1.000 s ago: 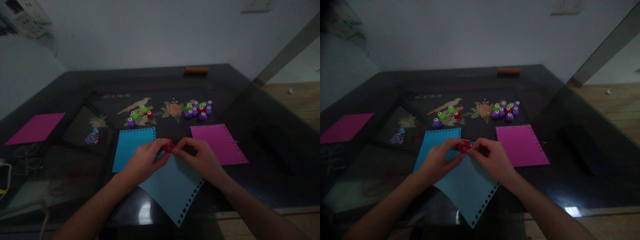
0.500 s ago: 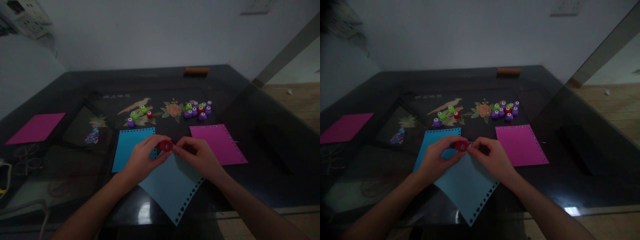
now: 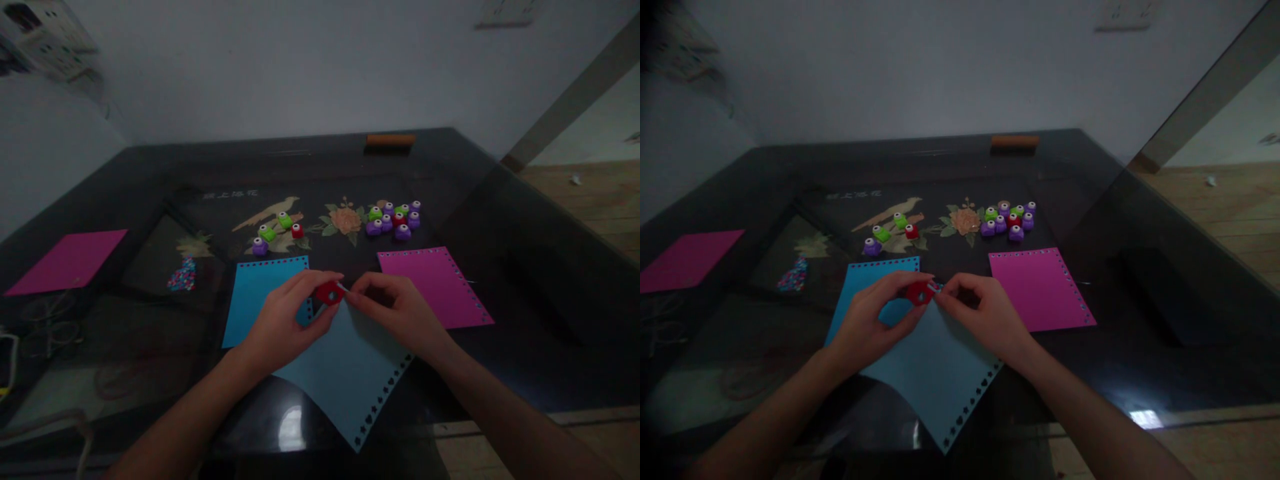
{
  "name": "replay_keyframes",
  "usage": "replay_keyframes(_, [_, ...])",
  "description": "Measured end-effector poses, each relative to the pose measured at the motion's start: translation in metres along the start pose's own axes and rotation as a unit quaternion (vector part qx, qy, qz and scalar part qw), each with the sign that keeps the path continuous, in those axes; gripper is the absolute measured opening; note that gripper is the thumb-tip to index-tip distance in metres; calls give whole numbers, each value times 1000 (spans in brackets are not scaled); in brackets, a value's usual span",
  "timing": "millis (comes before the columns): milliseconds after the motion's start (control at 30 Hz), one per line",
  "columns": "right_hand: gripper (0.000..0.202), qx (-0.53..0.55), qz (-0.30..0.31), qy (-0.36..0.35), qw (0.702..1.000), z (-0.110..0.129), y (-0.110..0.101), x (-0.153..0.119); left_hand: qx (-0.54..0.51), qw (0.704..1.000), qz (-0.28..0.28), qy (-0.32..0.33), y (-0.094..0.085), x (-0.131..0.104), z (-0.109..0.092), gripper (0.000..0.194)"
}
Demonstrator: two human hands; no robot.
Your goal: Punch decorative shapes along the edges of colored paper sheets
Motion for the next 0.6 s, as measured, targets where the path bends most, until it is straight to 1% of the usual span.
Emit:
replay_keyframes(100, [17,-10,2,-2,1000,0,-2,0,5,1000,2,-2,0,0,-1,33])
replay_keyframes(267, [17,-14,-1,-5,1000,0,-5,0,11,1000,-14,-7,-1,0,-1,29])
replay_keyframes(600, [17,-27,-26,11,999,-2,-14,2,-17,997,-50,-50,-4,-1,6,27])
Point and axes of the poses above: each hand's wrist, its own x-axis towards the middle knuckle, its own y-axis out of the palm, z = x × y, the point moved 5 cm from there along x, towards the middle knuckle, and after that the axes turned 15 degrees about -x, right-handed, at the moved point
